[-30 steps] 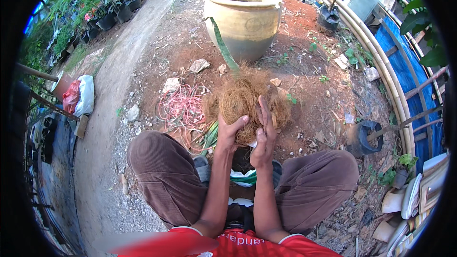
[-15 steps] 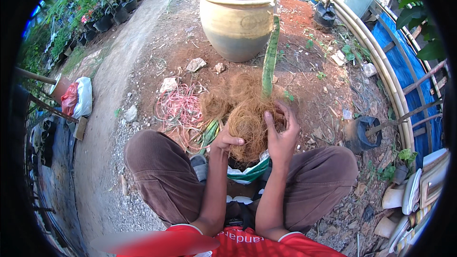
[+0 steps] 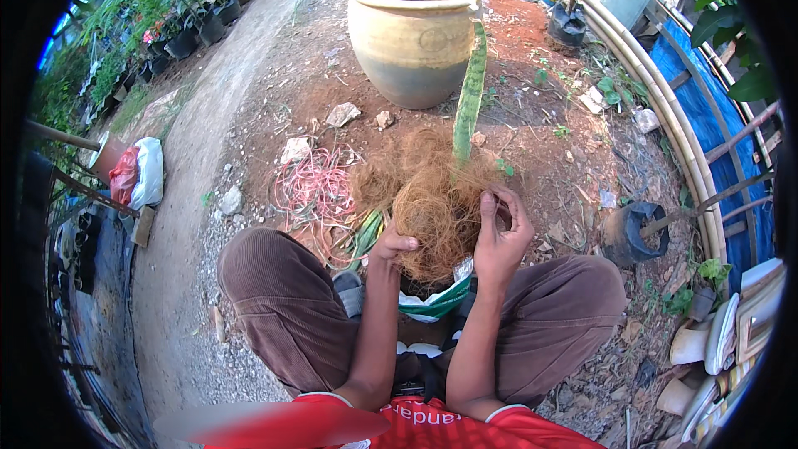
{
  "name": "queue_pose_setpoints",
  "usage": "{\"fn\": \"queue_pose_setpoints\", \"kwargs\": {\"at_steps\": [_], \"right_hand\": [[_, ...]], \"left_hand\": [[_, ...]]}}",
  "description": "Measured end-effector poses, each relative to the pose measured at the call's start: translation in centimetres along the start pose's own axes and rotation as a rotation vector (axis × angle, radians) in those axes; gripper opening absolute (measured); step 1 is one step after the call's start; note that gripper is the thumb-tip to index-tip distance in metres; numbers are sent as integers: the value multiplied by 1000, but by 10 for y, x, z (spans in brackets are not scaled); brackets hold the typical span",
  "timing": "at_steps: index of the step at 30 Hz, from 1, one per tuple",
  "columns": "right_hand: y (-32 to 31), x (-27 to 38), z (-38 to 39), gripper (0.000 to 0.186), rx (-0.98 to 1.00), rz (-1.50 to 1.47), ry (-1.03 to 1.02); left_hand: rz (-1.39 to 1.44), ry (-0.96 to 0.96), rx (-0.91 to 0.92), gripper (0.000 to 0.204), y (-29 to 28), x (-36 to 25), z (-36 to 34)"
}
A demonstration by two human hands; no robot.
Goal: The person sits cross-legged and holds a plant with a fibrous root ball, repeatedly compressing and shaping the root mass with both hands. The person rotates the root ball and adjusts the fibrous material around the base of the plant throughout the clip.
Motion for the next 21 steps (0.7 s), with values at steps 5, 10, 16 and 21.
{"fn": "queue_pose_setpoints", "kwargs": {"at_steps": [5, 10, 16, 21], "right_hand": [[0, 6, -1, 26, 51, 159, -160], [4, -4, 1, 26, 149, 267, -135], [1, -8, 1, 22, 54, 92, -64], [5, -6, 3, 16, 44, 4, -39]], "left_hand": [[47, 45, 8, 108, -6, 3, 0], [-57, 16, 40, 107, -12, 0, 0], [91, 45, -44, 101, -2, 1, -1], [109, 75, -160, 96, 2, 0, -5]]}}
Point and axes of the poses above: each hand's wrist, its own z-axis away from the middle knuckle, its own y-axis out of the palm, x = y × z, the point moved 1 cm from there along -z, towards the middle knuckle, and after that the axes turned 3 degrees about -z, right-handed, at the moved point
